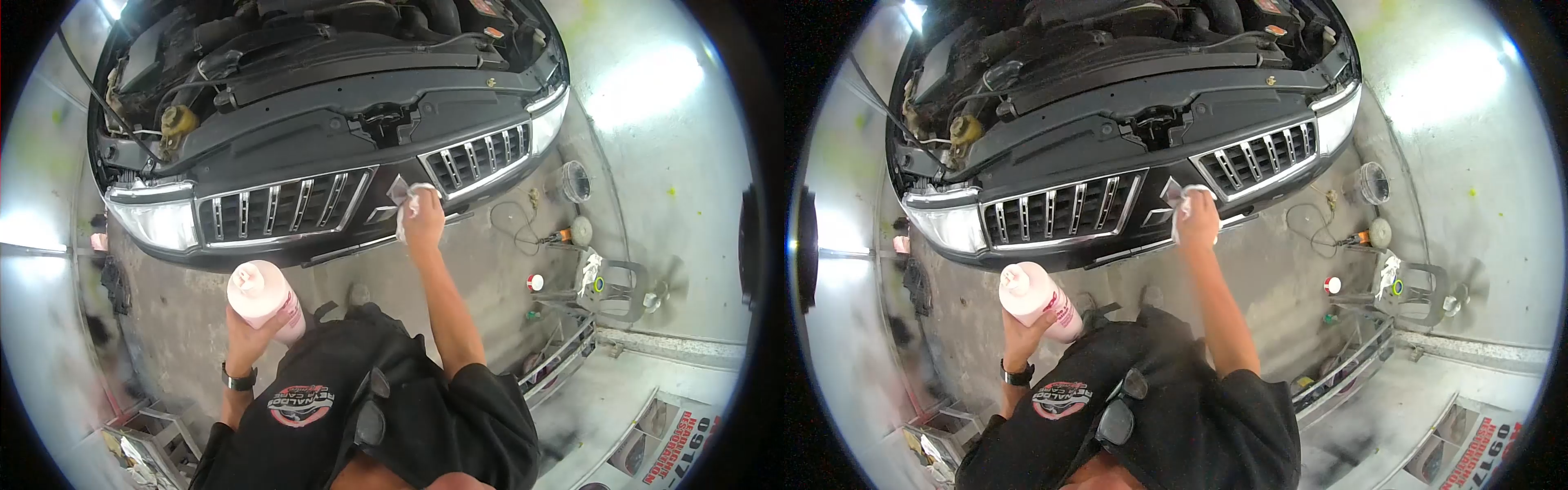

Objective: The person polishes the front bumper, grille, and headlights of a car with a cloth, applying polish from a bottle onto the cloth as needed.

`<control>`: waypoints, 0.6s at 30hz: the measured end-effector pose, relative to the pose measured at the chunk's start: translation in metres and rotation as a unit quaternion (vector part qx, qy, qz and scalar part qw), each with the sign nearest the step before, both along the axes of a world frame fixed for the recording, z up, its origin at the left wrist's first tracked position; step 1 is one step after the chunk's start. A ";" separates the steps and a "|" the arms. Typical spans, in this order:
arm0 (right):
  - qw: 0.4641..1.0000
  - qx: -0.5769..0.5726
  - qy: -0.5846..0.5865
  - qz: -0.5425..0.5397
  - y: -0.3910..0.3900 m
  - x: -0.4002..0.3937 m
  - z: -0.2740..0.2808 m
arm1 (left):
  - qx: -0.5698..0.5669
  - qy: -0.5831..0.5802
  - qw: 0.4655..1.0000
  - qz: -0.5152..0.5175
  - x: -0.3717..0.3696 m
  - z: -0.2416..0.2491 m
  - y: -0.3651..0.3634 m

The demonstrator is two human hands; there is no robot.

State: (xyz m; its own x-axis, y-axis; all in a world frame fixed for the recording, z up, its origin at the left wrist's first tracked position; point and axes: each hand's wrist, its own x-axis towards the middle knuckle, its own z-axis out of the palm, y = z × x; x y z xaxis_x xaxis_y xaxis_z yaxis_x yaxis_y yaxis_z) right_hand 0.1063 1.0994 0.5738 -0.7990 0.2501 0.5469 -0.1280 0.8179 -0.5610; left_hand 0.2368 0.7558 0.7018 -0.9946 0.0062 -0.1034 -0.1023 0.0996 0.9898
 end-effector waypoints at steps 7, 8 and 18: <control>0.996 -0.051 0.065 -0.027 -0.027 -0.008 0.032 | -0.044 -0.018 0.999 -0.021 0.001 0.009 -0.009; 0.995 -0.014 0.097 -0.015 -0.039 -0.010 0.034 | -0.056 -0.033 0.997 -0.040 -0.002 0.015 -0.009; 0.959 -0.210 0.087 -0.166 -0.029 -0.002 -0.040 | -0.093 0.004 0.996 0.007 0.005 0.004 -0.017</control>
State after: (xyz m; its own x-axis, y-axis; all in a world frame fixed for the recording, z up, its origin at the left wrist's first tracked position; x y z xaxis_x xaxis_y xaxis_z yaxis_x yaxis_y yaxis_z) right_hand 0.1043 1.0708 0.5336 -0.5431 0.7032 0.4588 -0.0204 0.5353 -0.8444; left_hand 0.2422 0.7384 0.7055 -0.9953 -0.0267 -0.0935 -0.0973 0.2807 0.9549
